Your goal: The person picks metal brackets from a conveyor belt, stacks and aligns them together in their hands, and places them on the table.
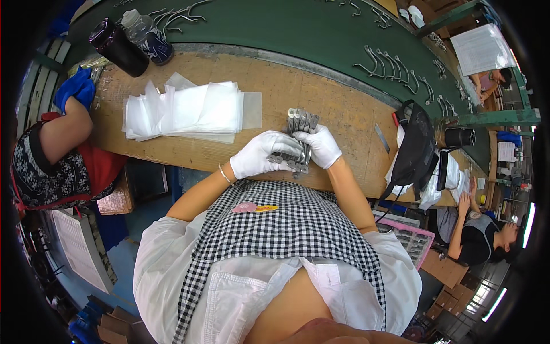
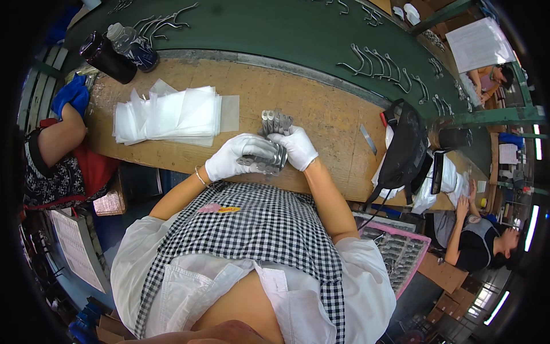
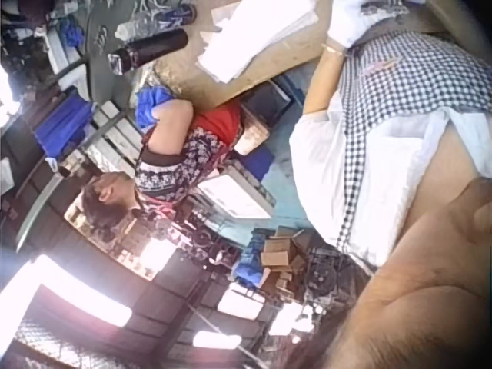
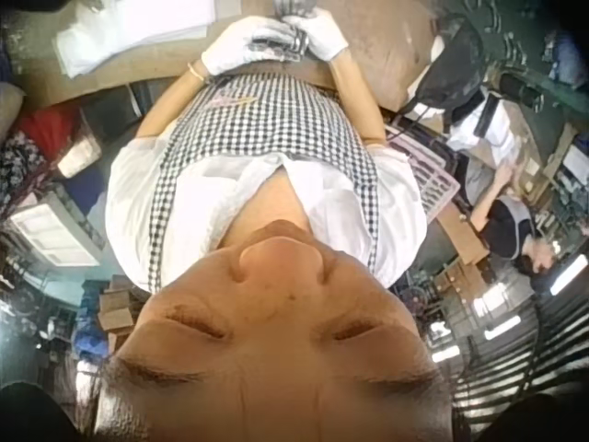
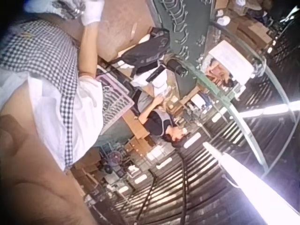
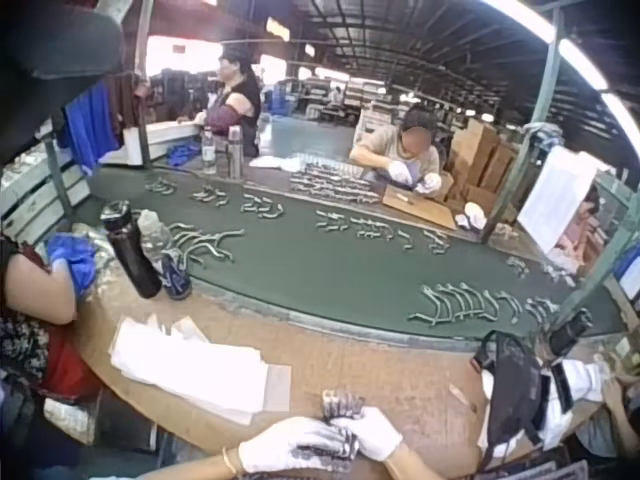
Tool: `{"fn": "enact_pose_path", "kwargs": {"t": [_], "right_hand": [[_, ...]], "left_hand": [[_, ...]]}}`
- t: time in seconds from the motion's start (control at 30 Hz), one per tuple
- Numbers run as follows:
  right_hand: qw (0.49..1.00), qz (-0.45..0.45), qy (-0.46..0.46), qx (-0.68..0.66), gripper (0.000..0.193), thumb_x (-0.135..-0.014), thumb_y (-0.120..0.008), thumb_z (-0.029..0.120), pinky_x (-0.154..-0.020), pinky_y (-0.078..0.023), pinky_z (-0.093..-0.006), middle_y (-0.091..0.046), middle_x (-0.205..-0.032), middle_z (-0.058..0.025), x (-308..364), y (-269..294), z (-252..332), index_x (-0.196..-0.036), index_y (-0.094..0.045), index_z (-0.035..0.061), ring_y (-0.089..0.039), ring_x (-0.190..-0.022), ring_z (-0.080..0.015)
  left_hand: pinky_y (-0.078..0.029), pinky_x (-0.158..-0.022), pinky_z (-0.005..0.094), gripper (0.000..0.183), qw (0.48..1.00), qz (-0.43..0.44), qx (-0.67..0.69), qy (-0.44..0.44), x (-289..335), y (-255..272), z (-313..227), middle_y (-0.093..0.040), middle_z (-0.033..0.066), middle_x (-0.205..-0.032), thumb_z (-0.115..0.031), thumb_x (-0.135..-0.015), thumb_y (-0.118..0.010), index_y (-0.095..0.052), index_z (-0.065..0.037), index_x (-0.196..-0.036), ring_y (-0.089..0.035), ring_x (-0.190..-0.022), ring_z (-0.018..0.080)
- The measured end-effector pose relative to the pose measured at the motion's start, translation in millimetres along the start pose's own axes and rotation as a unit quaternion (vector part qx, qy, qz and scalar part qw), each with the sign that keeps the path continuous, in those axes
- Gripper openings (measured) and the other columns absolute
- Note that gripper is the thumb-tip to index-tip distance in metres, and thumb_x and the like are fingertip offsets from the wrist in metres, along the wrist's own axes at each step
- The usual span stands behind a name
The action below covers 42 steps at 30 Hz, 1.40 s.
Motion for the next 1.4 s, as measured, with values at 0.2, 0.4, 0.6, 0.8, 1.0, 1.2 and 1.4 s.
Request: {"fn": "enact_pose_path", "kwargs": {"t": [0.2, 0.4, 0.6, 0.8, 1.0, 1.2, 1.4], "right_hand": [[0.999, -0.022, -0.004, 0.025, 0.027, -0.086, -0.067, 0.003, -0.08, -0.053, -0.0265, -0.068, -0.103, -0.0095, -4.4, 4.5, -7.6, -0.11, -0.061, -0.0053, -0.065, -0.091, -0.0144], [0.977, -0.051, 0.014, 0.204, 0.03, -0.079, -0.07, 0.004, -0.079, -0.05, -0.027, -0.069, -0.1, -0.0072, -9.4, -8.6, 13.5, -0.107, -0.066, -0.0049, -0.064, -0.085, -0.0124], [0.945, -0.078, 0.097, 0.303, 0.031, -0.079, -0.066, -0.001, -0.08, -0.052, -0.027, -0.07, -0.097, -0.006, -54.5, -14.5, 96.8, -0.11, -0.067, -0.0026, -0.065, -0.086, -0.0126], [0.854, -0.165, 0.262, 0.418, 0.03, -0.078, -0.067, 0.017, -0.074, -0.053, -0.0341, -0.07, -0.092, -0.0161, -168.5, 19.7, 202.6, -0.107, -0.07, 0.0096, -0.069, -0.08, -0.0261], [0.719, -0.157, 0.26, 0.626, 0.034, -0.078, -0.068, 0.019, -0.08, -0.051, -0.0377, -0.069, -0.095, -0.0188, -219.1, -14.2, 247.7, -0.109, -0.067, 0.0064, -0.066, -0.087, -0.034], [0.685, -0.06, 0.191, 0.7, 0.035, -0.079, -0.067, 0.022, -0.078, -0.051, -0.0384, -0.068, -0.093, -0.0191, -244.9, 34.7, 254.0, -0.108, -0.065, 0.0046, -0.066, -0.087, -0.0332], [0.803, -0.136, 0.012, 0.58, 0.04, -0.081, -0.069, 0.023, -0.045, -0.054, -0.0339, -0.069, -0.084, -0.0149, -210.6, 146.6, 251.3, -0.113, -0.064, 0.0004, -0.068, -0.057, -0.0222]], "left_hand": [[-0.045, -0.095, 0.0368, 0.034, 1.0, -0.026, 0.005, -0.009, 8.1, 5.3, -0.4, -0.067, 0.0021, -0.11, -0.029, -0.075, -0.076, -0.067, -0.012, -0.104, -0.061, -0.107, 0.0222], [-0.047, -0.093, 0.0361, 0.038, 0.999, -0.044, -0.021, 0.012, 19.1, 13.5, -0.8, -0.066, 0.0072, -0.114, -0.021, -0.076, -0.076, -0.066, -0.009, -0.111, -0.061, -0.107, 0.0248], [-0.048, -0.093, 0.0288, 0.047, 0.901, -0.324, 0.119, 0.262, 74.1, 38.3, 53.2, -0.061, 0.0127, -0.124, -0.007, -0.087, -0.066, -0.052, 0.0, -0.131, -0.061, -0.106, 0.0176], [-0.048, -0.094, 0.0274, 0.038, 0.888, -0.328, 0.156, 0.283, 81.3, 40.8, 58.1, -0.064, 0.0132, -0.12, -0.002, -0.09, -0.06, -0.054, 0.004, -0.127, -0.062, -0.107, 0.0165], [-0.05, -0.091, 0.0274, 0.031, 0.898, -0.323, 0.109, 0.279, 82.0, 43.5, 48.7, -0.067, 0.0128, -0.115, -0.002, -0.09, -0.059, -0.059, 0.004, -0.12, -0.064, -0.102, 0.0166], [-0.051, -0.086, 0.029, 0.026, 0.918, -0.305, 0.015, 0.255, 69.2, 48.0, 40.8, -0.068, 0.0129, -0.108, -0.002, -0.086, -0.063, -0.065, 0.001, -0.111, -0.067, -0.097, 0.0221], [-0.051, -0.086, 0.0304, 0.025, 0.918, -0.293, -0.02, 0.266, 72.6, 52.0, 33.5, -0.068, 0.0124, -0.108, -0.004, -0.085, -0.064, -0.066, -0.001, -0.11, -0.065, -0.098, 0.0243]]}}
Point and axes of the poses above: each hand's wrist, its own x-axis away from the middle knuckle, its own y-axis out of the back of the hand, z = x × y, the point moved 9 cm from there along -x, towards the middle knuckle
